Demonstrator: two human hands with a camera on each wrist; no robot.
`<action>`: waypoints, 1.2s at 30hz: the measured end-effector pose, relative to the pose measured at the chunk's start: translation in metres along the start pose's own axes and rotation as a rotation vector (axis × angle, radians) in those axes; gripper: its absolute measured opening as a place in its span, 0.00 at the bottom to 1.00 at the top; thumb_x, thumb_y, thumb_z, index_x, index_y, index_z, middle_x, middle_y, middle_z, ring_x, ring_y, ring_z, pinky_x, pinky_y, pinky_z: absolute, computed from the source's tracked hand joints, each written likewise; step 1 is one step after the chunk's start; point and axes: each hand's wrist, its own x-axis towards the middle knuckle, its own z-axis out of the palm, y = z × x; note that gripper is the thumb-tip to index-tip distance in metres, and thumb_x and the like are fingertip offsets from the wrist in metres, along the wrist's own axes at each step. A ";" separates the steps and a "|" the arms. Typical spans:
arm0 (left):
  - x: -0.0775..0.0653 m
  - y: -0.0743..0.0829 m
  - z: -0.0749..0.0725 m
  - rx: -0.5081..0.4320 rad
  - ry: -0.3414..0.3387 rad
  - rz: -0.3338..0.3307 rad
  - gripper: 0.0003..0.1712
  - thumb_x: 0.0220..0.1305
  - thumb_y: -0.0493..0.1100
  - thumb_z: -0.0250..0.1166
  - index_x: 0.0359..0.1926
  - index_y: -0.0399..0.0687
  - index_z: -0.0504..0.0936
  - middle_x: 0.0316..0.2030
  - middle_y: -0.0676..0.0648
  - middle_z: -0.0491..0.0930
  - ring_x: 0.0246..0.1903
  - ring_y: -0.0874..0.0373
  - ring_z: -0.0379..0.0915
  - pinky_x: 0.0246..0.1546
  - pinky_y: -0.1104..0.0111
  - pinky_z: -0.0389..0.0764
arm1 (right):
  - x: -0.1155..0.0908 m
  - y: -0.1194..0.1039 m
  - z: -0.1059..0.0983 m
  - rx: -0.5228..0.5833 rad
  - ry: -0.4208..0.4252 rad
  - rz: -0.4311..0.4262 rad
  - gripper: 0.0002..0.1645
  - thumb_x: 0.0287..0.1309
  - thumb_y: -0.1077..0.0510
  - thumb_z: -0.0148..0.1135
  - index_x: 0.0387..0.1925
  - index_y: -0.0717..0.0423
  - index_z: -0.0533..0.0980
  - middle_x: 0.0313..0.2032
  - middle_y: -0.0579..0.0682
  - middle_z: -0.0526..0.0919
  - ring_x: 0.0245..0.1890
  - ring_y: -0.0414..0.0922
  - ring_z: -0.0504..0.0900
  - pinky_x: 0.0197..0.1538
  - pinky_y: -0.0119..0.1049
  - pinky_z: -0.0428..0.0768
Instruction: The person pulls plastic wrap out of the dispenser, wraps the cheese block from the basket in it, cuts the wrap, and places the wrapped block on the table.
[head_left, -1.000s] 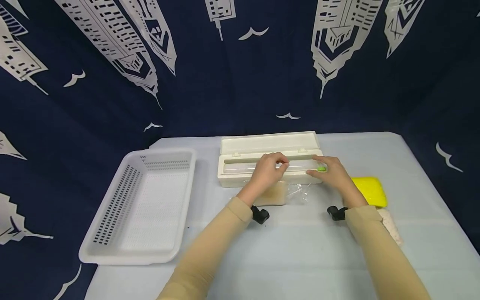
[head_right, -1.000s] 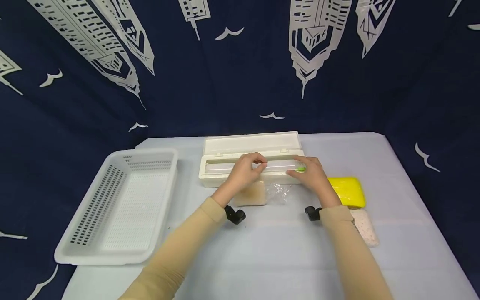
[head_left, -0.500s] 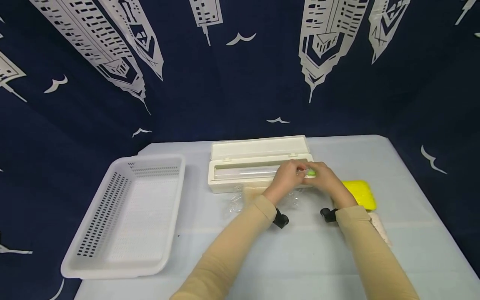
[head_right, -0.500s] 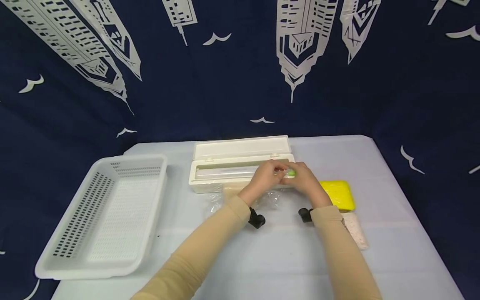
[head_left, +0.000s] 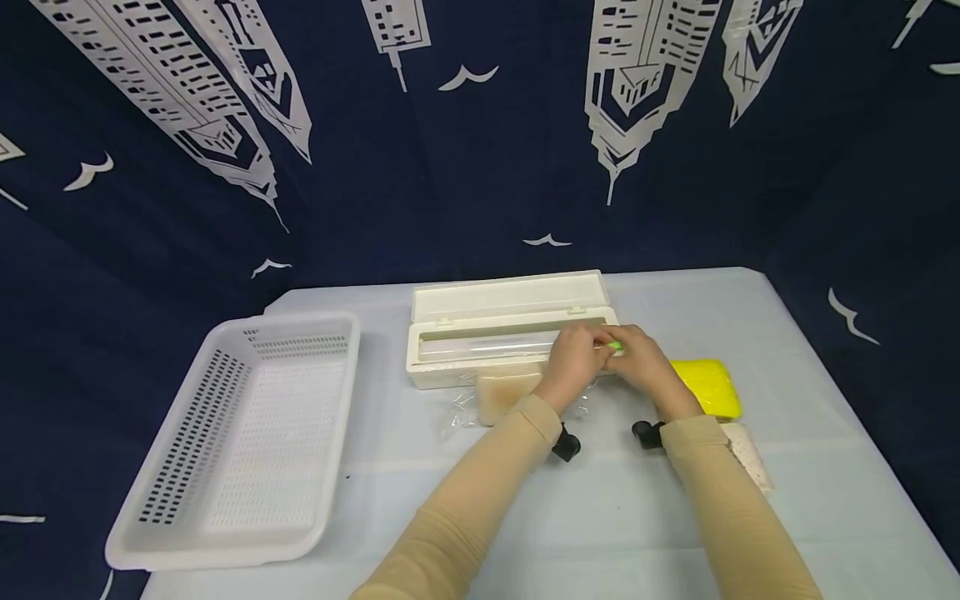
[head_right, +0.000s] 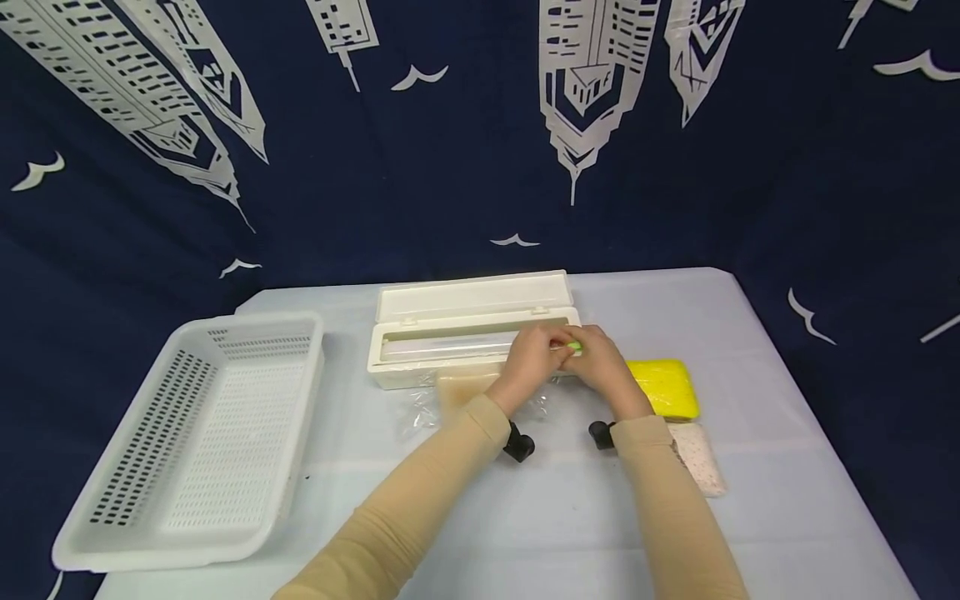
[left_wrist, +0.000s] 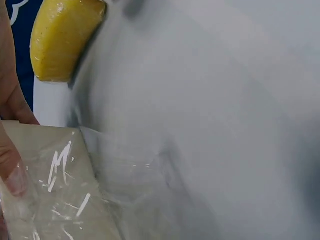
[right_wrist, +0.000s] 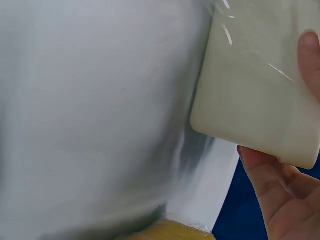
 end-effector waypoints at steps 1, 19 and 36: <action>0.000 0.000 0.000 0.051 0.011 0.006 0.07 0.62 0.46 0.70 0.41 0.54 0.89 0.41 0.57 0.87 0.42 0.64 0.78 0.44 0.80 0.73 | 0.000 0.000 0.001 0.001 0.003 0.002 0.34 0.54 0.60 0.64 0.64 0.63 0.70 0.61 0.71 0.70 0.62 0.68 0.69 0.64 0.64 0.66; -0.020 -0.046 -0.054 0.400 -0.096 -0.007 0.08 0.61 0.47 0.70 0.41 0.55 0.88 0.41 0.56 0.84 0.42 0.60 0.73 0.45 0.72 0.75 | -0.003 -0.006 -0.001 -0.026 -0.033 0.041 0.49 0.52 0.44 0.73 0.71 0.56 0.64 0.63 0.71 0.67 0.63 0.68 0.67 0.66 0.63 0.64; -0.101 -0.163 -0.154 0.323 0.096 -0.225 0.03 0.58 0.36 0.70 0.34 0.41 0.85 0.33 0.45 0.84 0.37 0.50 0.73 0.42 0.61 0.76 | -0.002 -0.006 0.000 -0.026 -0.088 0.061 0.50 0.55 0.41 0.70 0.73 0.55 0.60 0.66 0.73 0.62 0.66 0.69 0.62 0.67 0.65 0.60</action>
